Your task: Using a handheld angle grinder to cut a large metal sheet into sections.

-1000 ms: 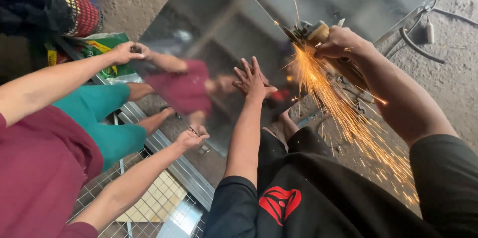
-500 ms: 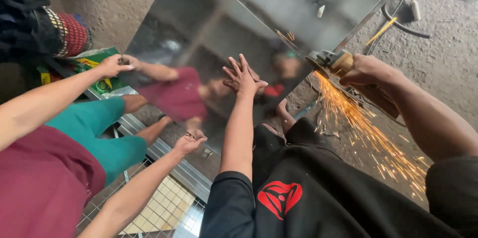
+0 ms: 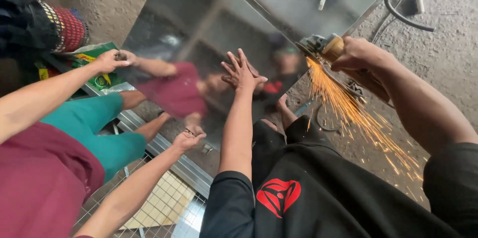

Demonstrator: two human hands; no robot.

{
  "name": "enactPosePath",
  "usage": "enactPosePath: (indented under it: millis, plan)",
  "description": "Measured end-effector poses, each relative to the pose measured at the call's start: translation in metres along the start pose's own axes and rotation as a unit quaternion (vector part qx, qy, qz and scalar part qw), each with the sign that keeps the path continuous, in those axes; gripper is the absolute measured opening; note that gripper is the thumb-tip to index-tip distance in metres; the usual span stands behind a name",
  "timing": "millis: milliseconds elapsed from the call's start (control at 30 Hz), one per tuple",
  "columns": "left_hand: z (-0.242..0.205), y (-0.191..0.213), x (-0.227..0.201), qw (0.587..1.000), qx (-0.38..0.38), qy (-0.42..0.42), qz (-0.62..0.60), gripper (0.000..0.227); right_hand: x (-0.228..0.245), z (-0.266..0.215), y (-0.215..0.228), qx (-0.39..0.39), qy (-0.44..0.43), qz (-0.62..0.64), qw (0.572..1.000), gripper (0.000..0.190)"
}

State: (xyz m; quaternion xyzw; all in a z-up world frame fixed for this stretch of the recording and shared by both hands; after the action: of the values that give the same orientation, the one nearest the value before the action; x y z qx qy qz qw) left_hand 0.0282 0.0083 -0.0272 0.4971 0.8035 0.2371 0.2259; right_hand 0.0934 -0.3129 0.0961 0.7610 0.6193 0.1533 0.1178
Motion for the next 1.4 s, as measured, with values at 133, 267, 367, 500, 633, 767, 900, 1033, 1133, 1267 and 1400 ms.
enactPosePath:
  millis: [133, 267, 367, 500, 633, 767, 900, 1033, 1133, 1267, 1400]
  plan:
    - [0.002, -0.002, 0.0, 1.0, -0.006, -0.008, -0.005, 0.147, -0.022, -0.02, -0.009, 0.023, -0.035, 0.001, 0.999, 0.082]
    - [0.016, -0.02, 0.004, 0.998, -0.02, 0.043, 0.036, 0.151, -0.013, -0.019, 0.001, 0.051, -0.027, -0.011, 0.998, 0.051]
    - [0.003, -0.032, 0.013, 0.999, -0.028, 0.019, 0.023, 0.145, 0.001, -0.009, 0.009, 0.049, -0.023, -0.009, 0.999, 0.053]
    - [-0.01, -0.063, 0.036, 0.999, -0.05, -0.002, 0.005, 0.146, 0.028, 0.001, 0.025, 0.021, -0.009, -0.008, 1.0, 0.057]
    - [-0.028, -0.088, 0.053, 0.998, -0.065, 0.008, -0.025, 0.146, 0.053, -0.006, 0.039, -0.01, -0.01, 0.035, 0.999, 0.057]
    - [-0.035, -0.104, 0.052, 0.998, -0.042, 0.03, -0.043, 0.146, 0.049, -0.01, 0.035, 0.005, -0.019, -0.018, 1.0, 0.057]
    - [-0.041, -0.098, 0.048, 0.998, -0.02, 0.046, -0.049, 0.142, 0.032, -0.017, 0.029, 0.009, 0.001, -0.008, 1.0, 0.053]
    - [-0.042, -0.103, 0.046, 0.996, 0.008, 0.062, -0.062, 0.14, -0.005, 0.014, 0.022, 0.017, 0.01, -0.036, 0.999, 0.047]
    - [-0.05, -0.115, 0.041, 0.993, 0.022, 0.083, -0.077, 0.137, -0.006, 0.015, 0.021, 0.03, 0.075, -0.063, 0.995, 0.056]
    - [-0.065, -0.119, 0.009, 0.993, 0.015, 0.081, -0.087, 0.131, 0.018, 0.028, 0.03, 0.019, 0.03, -0.055, 0.998, 0.086]
    - [-0.067, -0.11, -0.035, 0.998, -0.001, 0.013, -0.066, 0.111, 0.029, 0.06, 0.039, 0.005, 0.043, -0.046, 0.998, 0.084]
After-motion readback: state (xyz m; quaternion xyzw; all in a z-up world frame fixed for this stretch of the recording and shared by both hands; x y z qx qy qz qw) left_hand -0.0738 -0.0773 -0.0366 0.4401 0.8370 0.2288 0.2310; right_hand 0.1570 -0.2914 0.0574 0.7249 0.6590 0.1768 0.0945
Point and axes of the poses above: each hand's wrist, its own z-axis towards the middle knuckle, its own y-axis out of the back of the hand, x = y × z, the point moved 4 cm from there along z, towards the middle knuckle, and after that the axes turned 12 degrees about x, right-handed, at the moved point
